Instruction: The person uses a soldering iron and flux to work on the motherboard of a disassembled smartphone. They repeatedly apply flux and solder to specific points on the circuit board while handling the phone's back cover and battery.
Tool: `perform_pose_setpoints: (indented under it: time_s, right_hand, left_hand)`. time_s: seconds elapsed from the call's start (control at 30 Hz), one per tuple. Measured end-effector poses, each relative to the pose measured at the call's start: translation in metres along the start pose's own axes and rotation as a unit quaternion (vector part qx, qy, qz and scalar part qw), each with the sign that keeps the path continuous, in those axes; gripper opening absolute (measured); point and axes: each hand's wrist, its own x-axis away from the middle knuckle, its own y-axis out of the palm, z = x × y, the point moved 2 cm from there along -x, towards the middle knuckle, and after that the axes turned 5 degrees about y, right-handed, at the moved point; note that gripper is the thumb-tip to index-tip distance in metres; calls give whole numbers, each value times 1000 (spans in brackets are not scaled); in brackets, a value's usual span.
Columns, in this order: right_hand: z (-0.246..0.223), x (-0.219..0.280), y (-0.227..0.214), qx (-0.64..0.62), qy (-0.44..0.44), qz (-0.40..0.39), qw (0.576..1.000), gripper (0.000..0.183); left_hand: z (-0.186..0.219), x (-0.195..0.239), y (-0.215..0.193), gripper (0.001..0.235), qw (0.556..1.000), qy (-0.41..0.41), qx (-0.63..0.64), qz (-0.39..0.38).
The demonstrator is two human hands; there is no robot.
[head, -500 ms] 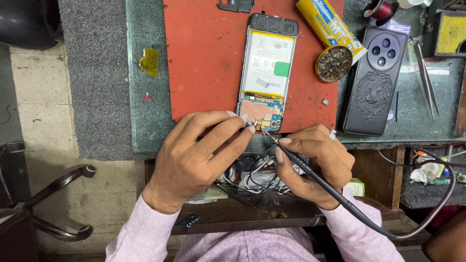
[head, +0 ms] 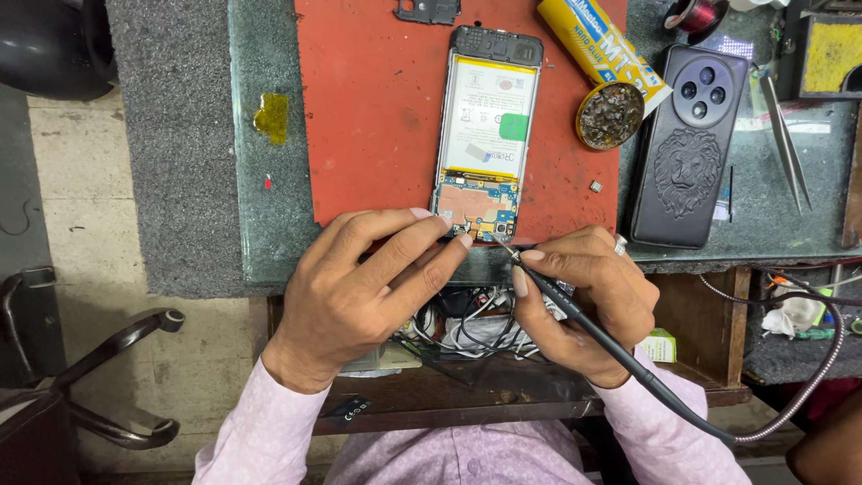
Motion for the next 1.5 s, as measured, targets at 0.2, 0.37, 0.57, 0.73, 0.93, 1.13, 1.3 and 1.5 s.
perform_pose_setpoints:
  time_s: [0.2,0.37,0.57,0.73,0.93,1.13,1.3,1.5]
  right_hand:
    - [0,1,1,0,2,6,1000,25]
    - [0,0,1,-1,6,6,1000,26]
    - [1,0,2,-3,8,4,1000,26]
    - [0,0,2,2,-1,5,1000,26]
    - [-1,0,2,4,-1,2,1000,26]
    - [-3,0,3,-1,-19,2,1000,25]
    - [-5,-1,3,-4,-17,-9,1000,24]
    - [-6,0,5,0,-21,-22,1000,24]
  left_hand:
    - [2,-2,-2,27,1000,6,-17,-15]
    - [2,-2,-3,26,999,16,-28,-18]
    - [3,-1,-1,25,1000,5,-21,-13]
    - [4,-1,-1,25,1000,-8,-9,-9]
    - [4,1,-1,28,1000,-20,5,3]
    - [3,5,-3,28,1000,-16,6,12]
    - [4,5,-2,28,1000,-22,7,17]
    - [5,6,1,29,999,-26,26,23]
